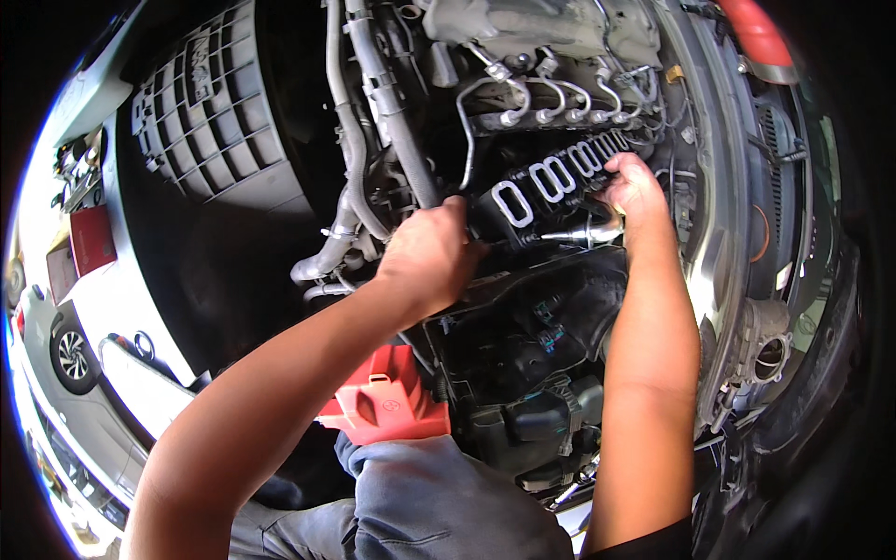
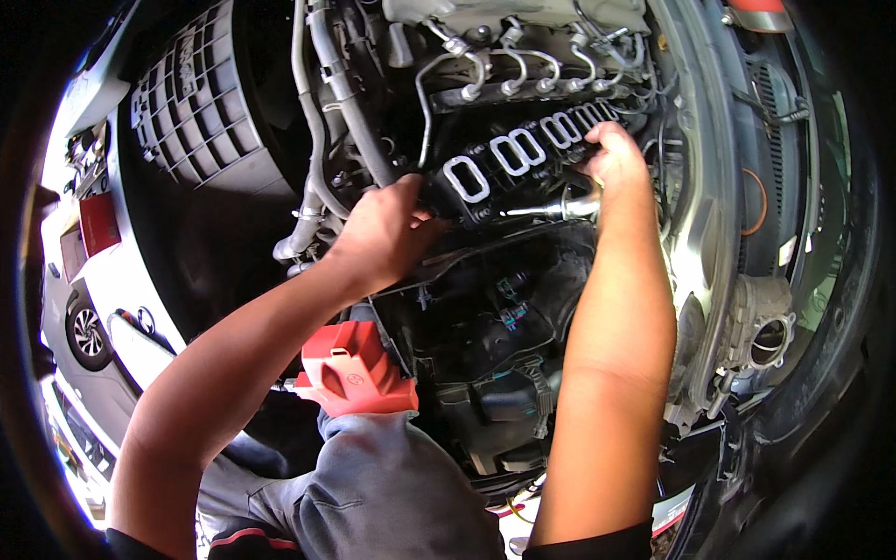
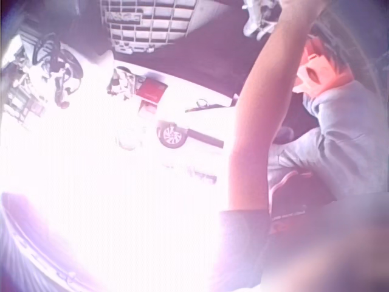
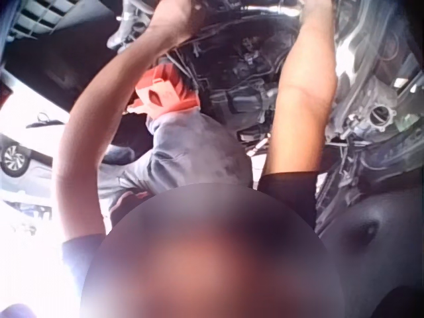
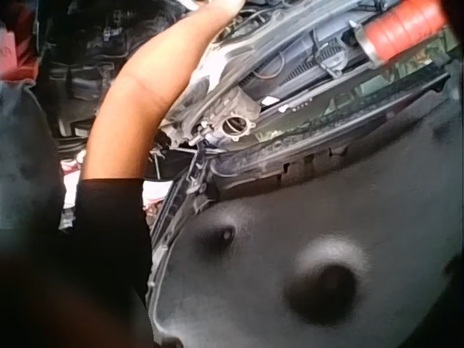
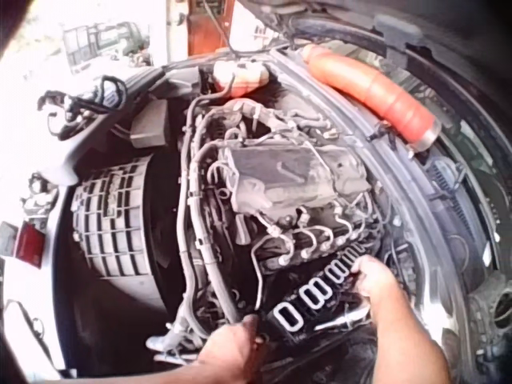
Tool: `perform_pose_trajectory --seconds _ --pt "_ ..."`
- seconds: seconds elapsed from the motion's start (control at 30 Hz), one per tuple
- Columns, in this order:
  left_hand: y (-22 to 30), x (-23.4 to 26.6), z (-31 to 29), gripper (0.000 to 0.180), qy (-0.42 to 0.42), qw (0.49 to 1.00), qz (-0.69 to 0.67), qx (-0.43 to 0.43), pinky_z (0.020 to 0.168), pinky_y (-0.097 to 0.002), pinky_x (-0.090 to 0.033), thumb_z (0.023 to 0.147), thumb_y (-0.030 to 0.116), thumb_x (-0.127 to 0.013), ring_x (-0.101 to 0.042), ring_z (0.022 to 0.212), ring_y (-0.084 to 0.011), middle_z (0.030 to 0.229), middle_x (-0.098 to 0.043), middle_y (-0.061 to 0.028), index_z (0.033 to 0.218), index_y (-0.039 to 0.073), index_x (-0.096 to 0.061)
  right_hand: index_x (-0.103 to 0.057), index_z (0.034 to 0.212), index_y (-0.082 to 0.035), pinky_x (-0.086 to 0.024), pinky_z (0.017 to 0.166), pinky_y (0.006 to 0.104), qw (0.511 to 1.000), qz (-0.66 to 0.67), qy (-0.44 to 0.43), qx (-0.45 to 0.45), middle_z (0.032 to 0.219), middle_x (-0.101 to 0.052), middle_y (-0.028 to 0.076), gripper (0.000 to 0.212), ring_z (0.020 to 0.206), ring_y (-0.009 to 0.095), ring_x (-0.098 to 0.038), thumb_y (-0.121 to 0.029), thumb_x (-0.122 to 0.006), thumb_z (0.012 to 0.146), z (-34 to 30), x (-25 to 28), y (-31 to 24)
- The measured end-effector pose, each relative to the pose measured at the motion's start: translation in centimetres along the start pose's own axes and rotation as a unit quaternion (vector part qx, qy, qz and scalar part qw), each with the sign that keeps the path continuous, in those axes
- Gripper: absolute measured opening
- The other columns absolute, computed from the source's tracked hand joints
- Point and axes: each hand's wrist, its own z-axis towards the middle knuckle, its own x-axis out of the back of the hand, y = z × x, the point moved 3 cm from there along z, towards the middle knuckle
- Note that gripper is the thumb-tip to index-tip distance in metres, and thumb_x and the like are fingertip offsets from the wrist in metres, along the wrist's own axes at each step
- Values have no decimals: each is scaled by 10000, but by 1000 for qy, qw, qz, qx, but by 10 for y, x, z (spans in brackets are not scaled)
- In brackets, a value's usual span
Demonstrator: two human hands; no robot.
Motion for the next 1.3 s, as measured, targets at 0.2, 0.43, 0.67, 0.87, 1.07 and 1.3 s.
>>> perform_pose_trajectory --seconds 0.2,0.43,0.67,0.87,1.07,1.3 --pt "-9 -1 -24 392 -78 936 -341 25 825 -328 -546 975 116 -659 -655 896 -119 999 -741 -103 1337 -23 -602 -569 1174 -6 -448 959 642 997 45 68 -12 1220 -582 232 394 1109 434 -568 -138 -596 803 1 -2 -1" --pt "1 3 -29 317 -132 912 -385 48 613 -238 -423 1030 165 -610 -501 692 -34 818 -598 42 1311 17 -608 -601 1136 -116 -468 791 478 994 -64 87 3 1107 -576 176 342 943 316 -534 -251 -649 826 -3 -3 -1" --pt "-6 7 -24 253 -164 941 -286 78 802 -348 -520 999 199 -649 -618 864 -133 912 -665 -118 1048 -39 -577 -586 1146 -136 -437 672 396 988 -122 91 -16 952 -623 136 346 779 260 -577 -357 -647 887 -4 -7 -14" --pt "-8 6 -20 291 -171 954 -246 28 614 -282 -432 1007 200 -650 -525 648 -79 752 -570 -25 1165 -23 -550 -563 1112 -80 -470 662 396 989 -147 29 5 995 -634 202 325 798 309 -601 -302 -597 877 -5 0 -20" --pt "-6 8 -22 423 -206 940 -266 54 581 -241 -404 1010 180 -645 -467 610 -41 796 -547 4 1367 6 -499 -553 1063 -22 -557 827 443 976 -217 0 -9 1098 -640 234 274 967 364 -645 -209 -572 863 2 11 -33" --pt "-4 6 -25 510 -202 930 -301 57 630 -247 -416 1016 217 -649 -480 672 -54 810 -521 -3 1397 -38 -425 -521 1257 31 -474 1052 547 999 -44 -10 12 1283 -594 286 399 1180 427 -589 -230 -506 955 14 16 -31"
